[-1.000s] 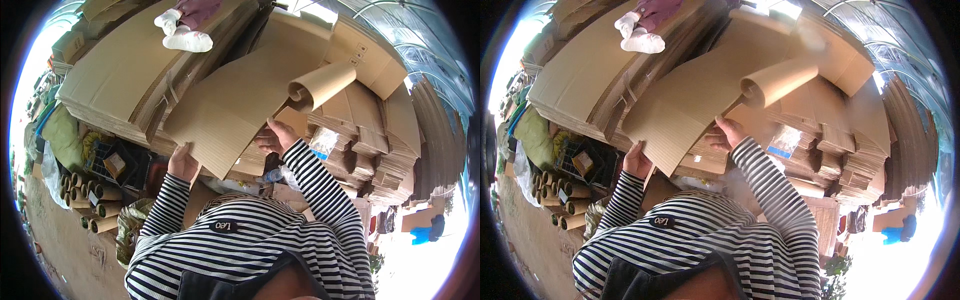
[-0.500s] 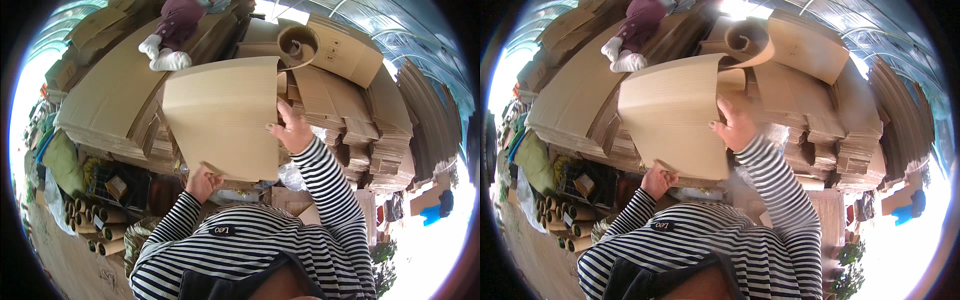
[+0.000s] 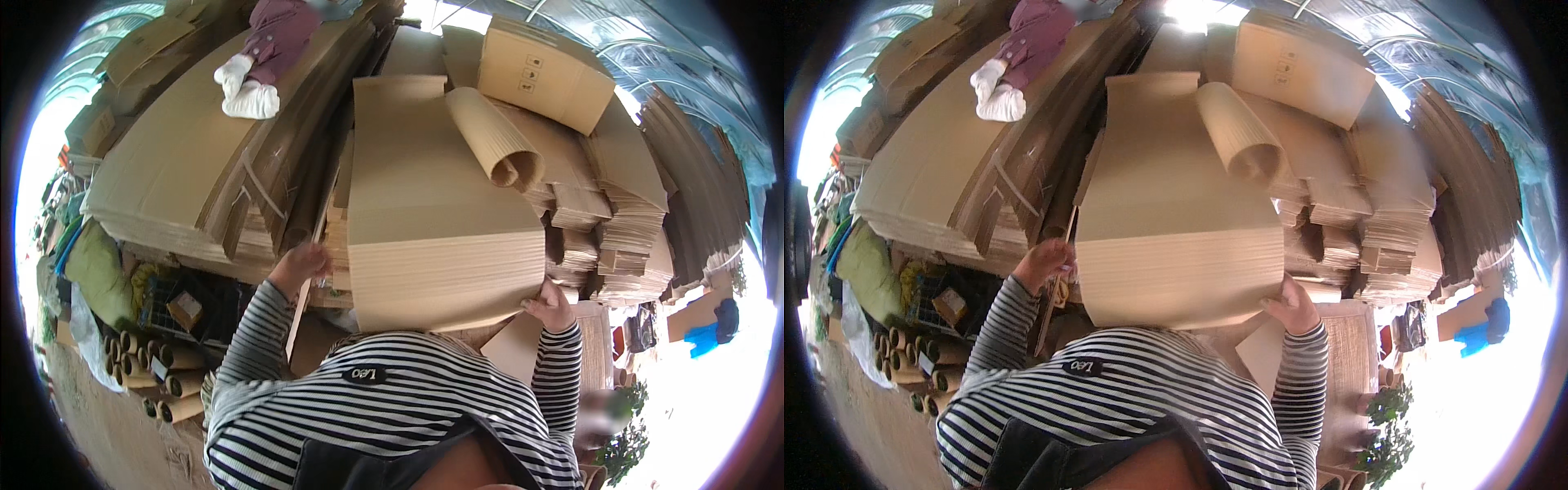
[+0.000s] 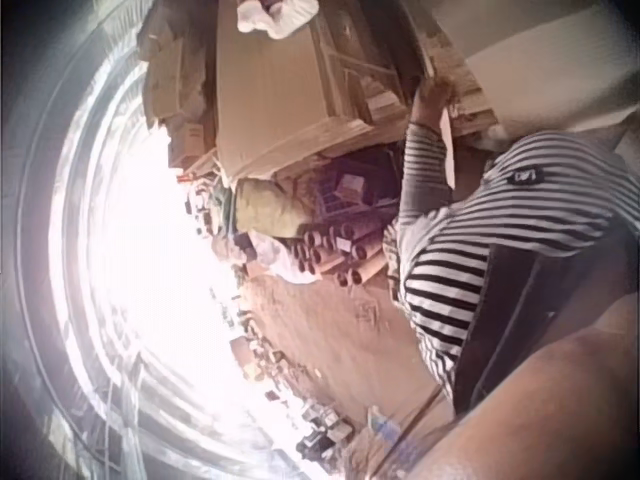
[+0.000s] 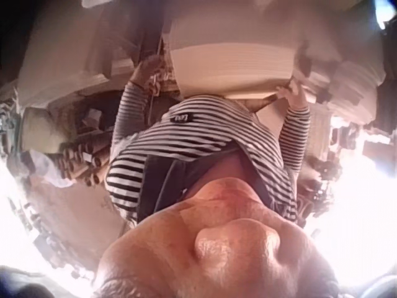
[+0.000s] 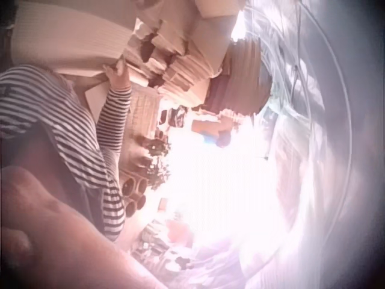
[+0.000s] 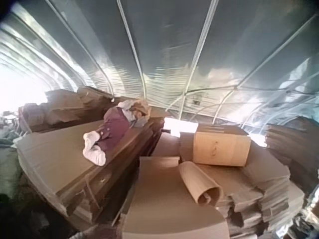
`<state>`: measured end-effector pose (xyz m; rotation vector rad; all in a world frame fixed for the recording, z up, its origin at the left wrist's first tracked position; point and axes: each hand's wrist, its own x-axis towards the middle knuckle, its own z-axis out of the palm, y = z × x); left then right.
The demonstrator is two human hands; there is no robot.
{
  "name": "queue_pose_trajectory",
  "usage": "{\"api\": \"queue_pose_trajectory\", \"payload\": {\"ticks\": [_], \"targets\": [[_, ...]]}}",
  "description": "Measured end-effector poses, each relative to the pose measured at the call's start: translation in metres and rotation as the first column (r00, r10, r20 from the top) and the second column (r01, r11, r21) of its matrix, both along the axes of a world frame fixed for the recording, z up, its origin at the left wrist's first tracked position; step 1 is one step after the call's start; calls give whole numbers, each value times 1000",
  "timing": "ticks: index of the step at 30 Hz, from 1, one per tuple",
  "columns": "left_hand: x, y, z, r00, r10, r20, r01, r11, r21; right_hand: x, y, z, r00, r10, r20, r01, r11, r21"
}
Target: The person assembles cylindrical cardboard planters by rolling corrugated cardboard around a plastic bottle, securing the seam with tape, and inserting a potted plant. They repeat the process for multiple units, using a tape dispenser and scissors, and place finished planters on the work surface.
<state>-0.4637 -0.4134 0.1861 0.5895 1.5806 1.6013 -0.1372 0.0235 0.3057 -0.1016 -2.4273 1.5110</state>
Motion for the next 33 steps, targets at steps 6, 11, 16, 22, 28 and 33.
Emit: {"api": "queue_pose_trajectory", "payload": {"ticks": [6, 11, 16, 22, 28, 33], "targets": [[28, 82, 68, 843, 203, 498, -409, 844, 348, -47, -33, 26, 995, -97, 13, 98, 983, -153], [-38, 113, 101, 790, -174, 587, -318, 704, 635, -38, -1, 40, 962, 155, 225, -155, 988, -15], [-67, 126, 81, 813, 27, 581, -289, 885, 364, -72, 81, 46, 895, -397, -204, 445, 766, 464], [18, 126, 104, 781, 78, 620, -394, 832, 391, -183, 68, 96, 889, -389, -239, 454, 690, 565], [-19, 121, 75, 748, 223, 625, -507, 800, 322, -226, 70, 92, 938, -339, 70, 298, 894, 336], [-16, 120, 57, 746, 232, 625, -522, 786, 332, -211, 73, 71, 691, -722, 46, 718, 676, -167]]}}
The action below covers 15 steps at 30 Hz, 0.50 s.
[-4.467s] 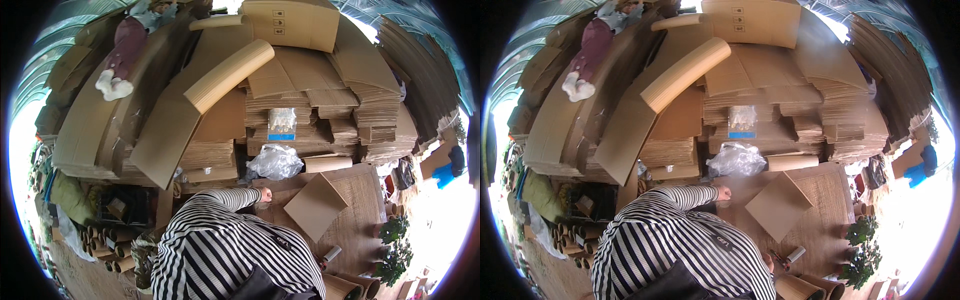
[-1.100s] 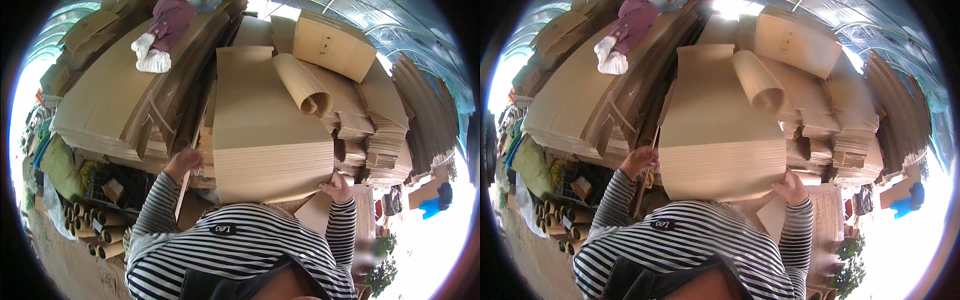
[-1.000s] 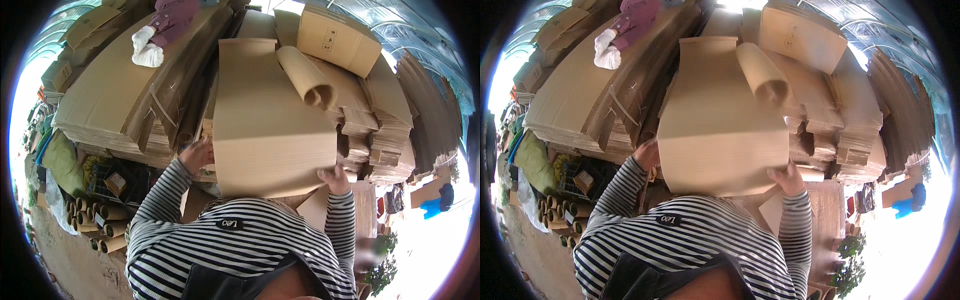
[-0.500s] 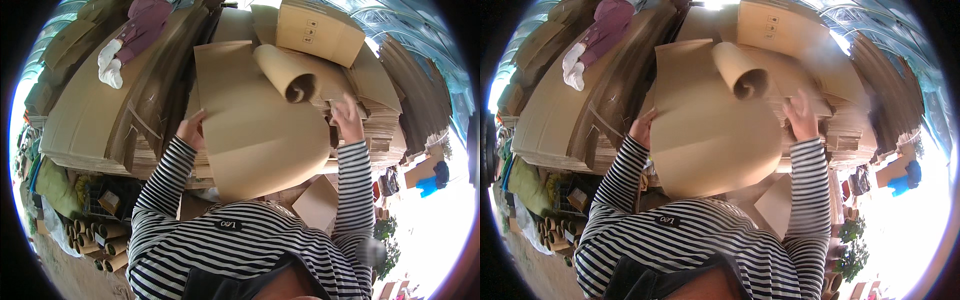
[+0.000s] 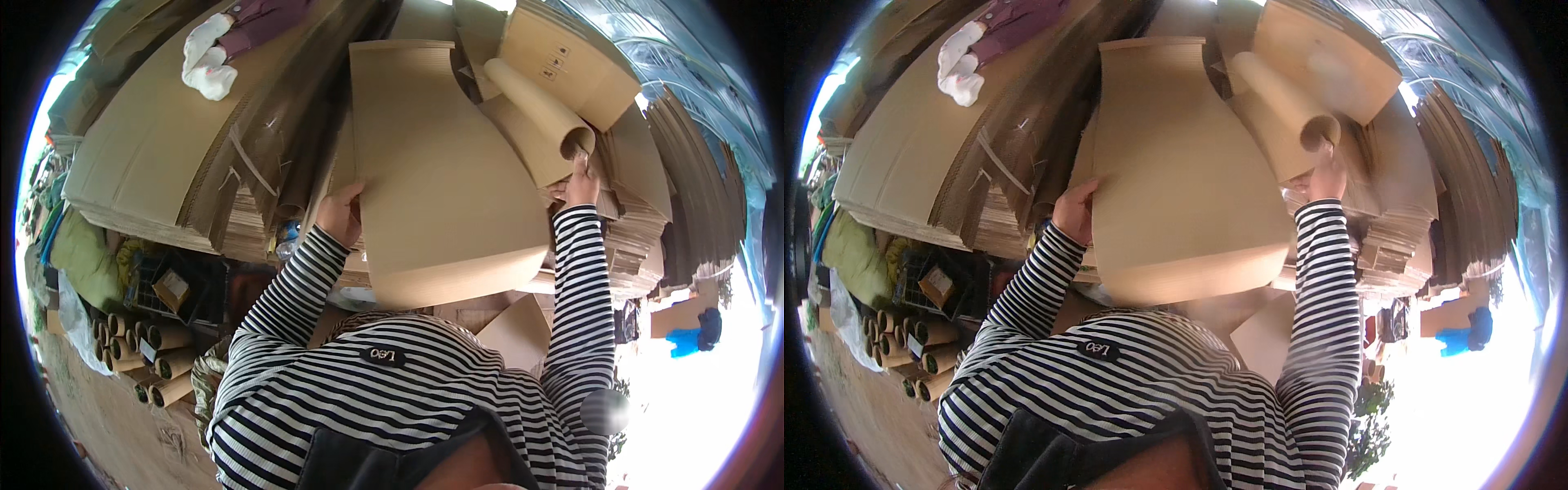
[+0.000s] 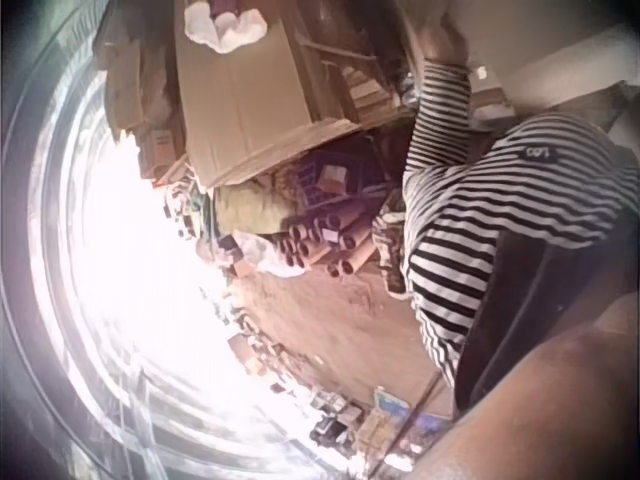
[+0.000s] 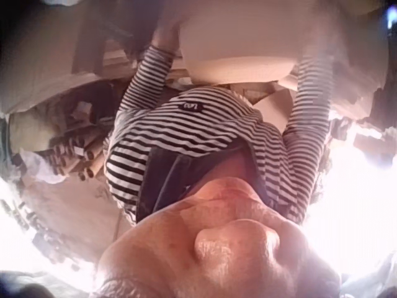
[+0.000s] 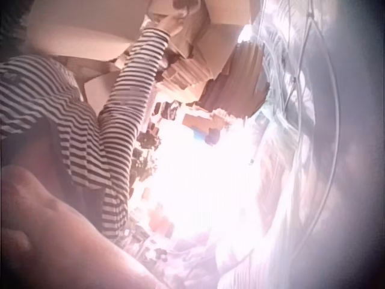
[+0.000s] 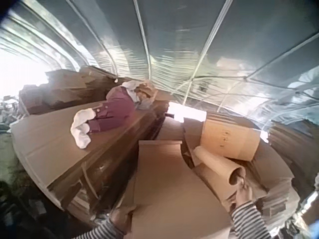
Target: The person assembles cylindrical cardboard planters by rolling corrugated cardboard around a plastic bottle, securing the seam with tape, and inserting a potted plant. They repeat the process for multiple units, using a tape dispenser and scissors, and place finished planters on the work surface.
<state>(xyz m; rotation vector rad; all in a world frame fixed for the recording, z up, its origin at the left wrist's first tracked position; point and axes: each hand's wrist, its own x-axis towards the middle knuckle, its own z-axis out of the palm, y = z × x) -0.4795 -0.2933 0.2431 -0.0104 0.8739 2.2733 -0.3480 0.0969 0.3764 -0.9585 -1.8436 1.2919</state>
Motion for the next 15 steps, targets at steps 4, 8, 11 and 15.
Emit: {"api": "queue_pose_trajectory", "payload": {"ticks": [4, 8, 11, 15], "targets": [[19, 1, 8, 996, 91, -7, -91, 995, -28, 37, -25, -22, 982, 174, 70, -135, 916, -378], [10, 5, -23, 988, 156, 7, -155, 985, -76, 70, -53, -86, 850, 397, 345, -278, 896, -345], [-2, 16, -47, 975, 208, 74, -206, 978, -42, 79, -59, -139, 778, 369, 509, -448, 893, 37], [-30, 14, -85, 975, 147, 166, -135, 987, -84, 76, -85, -77, 974, 204, 98, -220, 956, 195]]}}
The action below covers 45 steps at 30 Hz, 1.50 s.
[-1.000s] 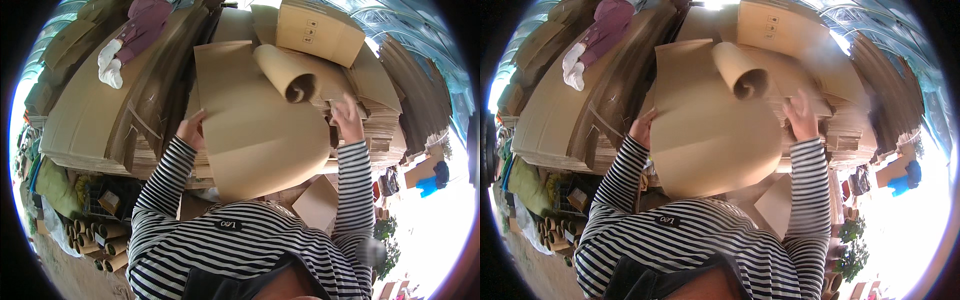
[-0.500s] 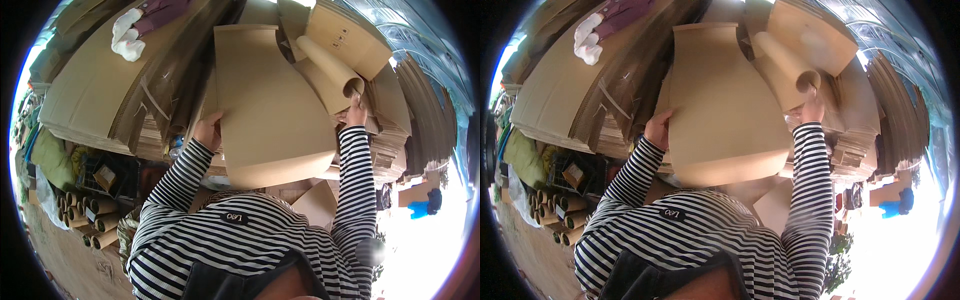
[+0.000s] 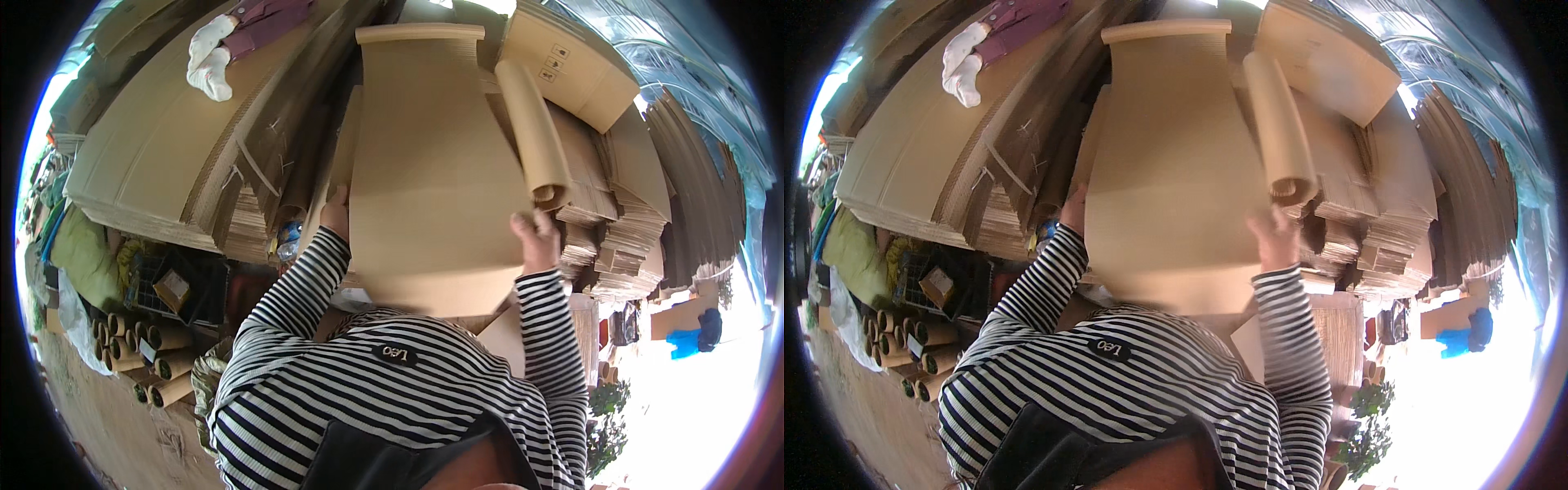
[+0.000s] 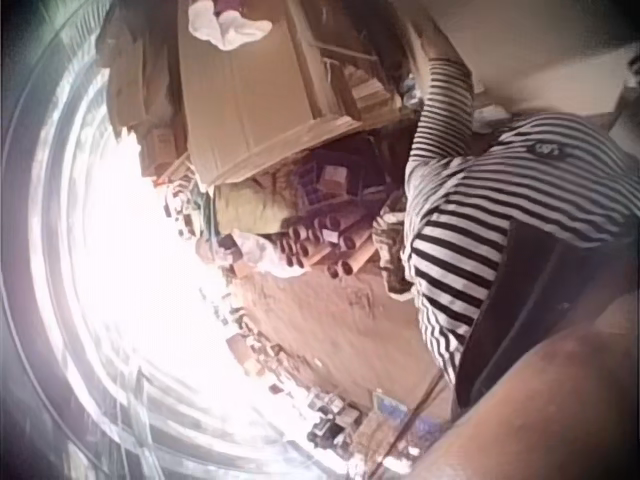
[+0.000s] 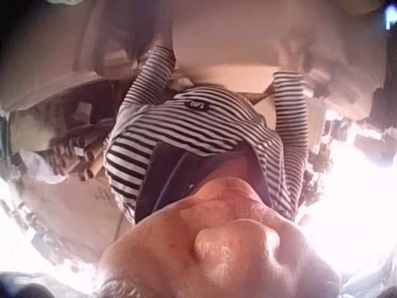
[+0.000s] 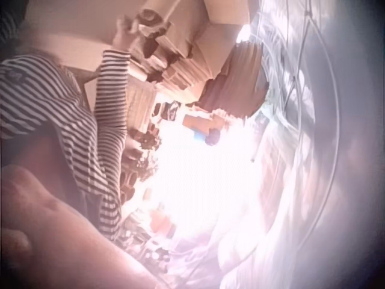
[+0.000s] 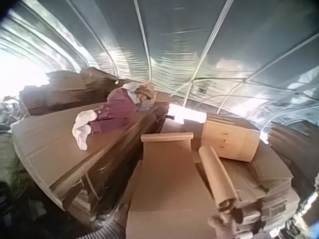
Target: The person assembles cylindrical cardboard planters by rolling corrugated cardboard around a plastic bottle, securing the seam with tape, and inserting a potted plant. They repeat the process for multiple units, using a tape dispenser and scissors, and place finished planters on the work surface.
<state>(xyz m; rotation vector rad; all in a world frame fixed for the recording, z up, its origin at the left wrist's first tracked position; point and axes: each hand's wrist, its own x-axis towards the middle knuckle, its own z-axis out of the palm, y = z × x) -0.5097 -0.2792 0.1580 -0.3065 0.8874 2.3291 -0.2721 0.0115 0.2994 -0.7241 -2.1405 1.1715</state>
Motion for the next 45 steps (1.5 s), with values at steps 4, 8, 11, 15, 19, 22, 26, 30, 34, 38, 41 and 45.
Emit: {"api": "queue_pose_trajectory", "payload": {"ticks": [4, 8, 11, 15, 19, 22, 26, 30, 34, 38, 41, 45], "targets": [[-33, 2, -54, 989, 146, 6, -146, 988, 46, 9, -32, 108, 917, 207, -342, -220, 976, 3], [-18, 43, 4, 984, 160, 77, -177, 932, 316, 79, 52, 143, 778, -92, -621, 131, 991, 18], [-22, 47, 49, 969, 224, 107, -247, 901, 357, 138, 82, 164, 687, -263, -677, 385, 922, 32], [-50, 54, 61, 936, 321, 146, -353, 848, 395, 192, 95, 139, 705, -379, -599, 468, 883, -8], [-78, 76, 61, 899, 402, 173, -438, 814, 382, 234, 94, 104, 726, -478, -495, 496, 862, -104], [-98, 90, 61, 833, 478, 277, -553, 734, 395, 263, 88, 72, 727, -543, -421, 510, 837, -198], [-137, 96, 49, 924, 382, 22, -378, 920, -107, 305, 66, 40, 700, -618, -358, 542, 786, -297], [-116, 105, 95, 881, 465, 86, -448, 879, -165, 350, 42, 8, 641, -708, -295, 594, 701, -394], [-151, 104, 75, 911, 413, -8, -411, 906, -103, 387, 22, -19, 584, -767, -264, 608, 630, -484], [-140, 104, 70, 950, 254, -182, -286, 942, -176, 422, 2, -47, 539, -811, -227, 606, 561, -564], [-118, 109, 53, 908, -40, -417, -108, 939, -326, 447, -8, -70, 505, -840, -198, 598, 506, -621], [-127, 99, 53, 484, -670, -562, -122, 585, -802, 473, -23, -88, 477, -857, -193, 571, 469, -673]]}}
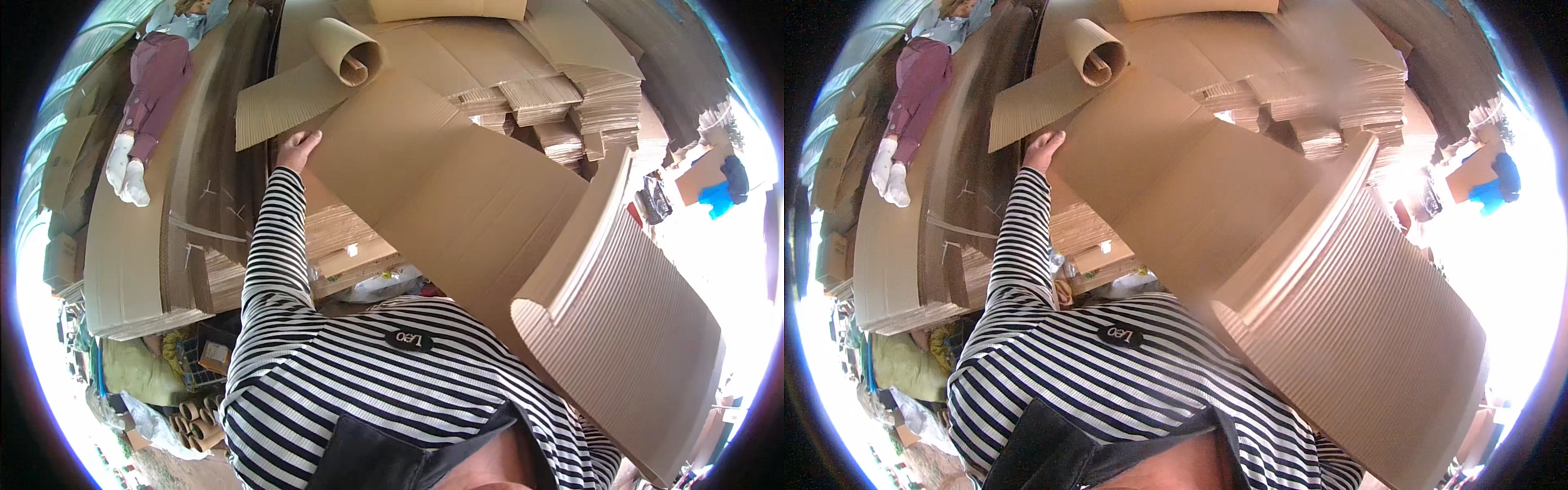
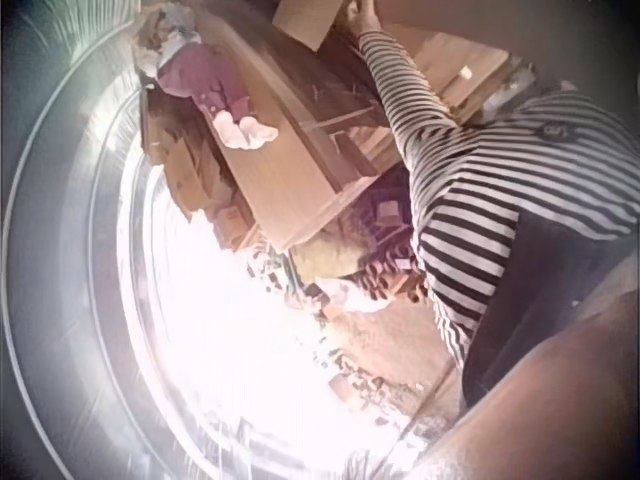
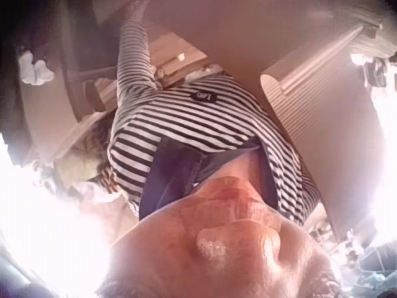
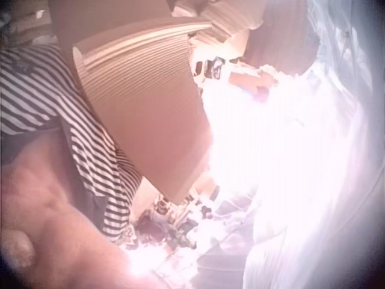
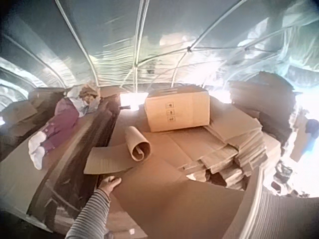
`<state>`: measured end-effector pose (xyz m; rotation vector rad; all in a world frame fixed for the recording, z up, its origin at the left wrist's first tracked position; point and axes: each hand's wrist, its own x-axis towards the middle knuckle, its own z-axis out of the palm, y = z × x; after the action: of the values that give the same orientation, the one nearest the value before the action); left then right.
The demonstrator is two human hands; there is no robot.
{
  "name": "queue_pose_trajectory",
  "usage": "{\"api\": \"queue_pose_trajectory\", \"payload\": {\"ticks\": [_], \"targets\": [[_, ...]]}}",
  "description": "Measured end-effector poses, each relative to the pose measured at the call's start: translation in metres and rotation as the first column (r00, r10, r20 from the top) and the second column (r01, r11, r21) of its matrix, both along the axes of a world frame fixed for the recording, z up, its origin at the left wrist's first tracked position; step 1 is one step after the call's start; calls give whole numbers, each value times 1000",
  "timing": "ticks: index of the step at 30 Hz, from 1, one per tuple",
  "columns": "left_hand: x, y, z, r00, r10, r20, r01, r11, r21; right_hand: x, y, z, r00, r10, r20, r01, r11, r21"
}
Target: The person assembles cylindrical cardboard planters by rolling corrugated cardboard around a plastic bottle, securing the seam with tape, and inserting a potted plant. They repeat the process for multiple units, using a tape dispenser and scissors, and place finished planters on the work surface.
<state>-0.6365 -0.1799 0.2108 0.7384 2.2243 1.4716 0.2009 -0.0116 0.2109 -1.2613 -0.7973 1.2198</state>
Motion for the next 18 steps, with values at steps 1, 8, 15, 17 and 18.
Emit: {"api": "queue_pose_trajectory", "payload": {"ticks": [1, 8, 15, 17, 18], "targets": [[3, -2, 3, 1000, 9, -22, -10, 1000, -16, 6, -2, -9, 1000, -10, -23, 10, 1000, -13], [75, -13, 49, 900, -118, 419, 84, 992, 99, 56, -6, -63, 956, -66, -287, 57, 998, -41], [109, -63, 30, 736, -369, 567, 150, 906, 395, 42, 18, -158, 743, -25, -668, 50, 999, 18], [105, -68, 21, 725, -341, 599, 108, 914, 390, 12, 10, -142, 678, -59, -733, -8, 996, -88], [128, -63, 27, 757, -267, 596, 28, 925, 379, -12, -2, -102, 646, -119, -754, -31, 983, -182]]}}
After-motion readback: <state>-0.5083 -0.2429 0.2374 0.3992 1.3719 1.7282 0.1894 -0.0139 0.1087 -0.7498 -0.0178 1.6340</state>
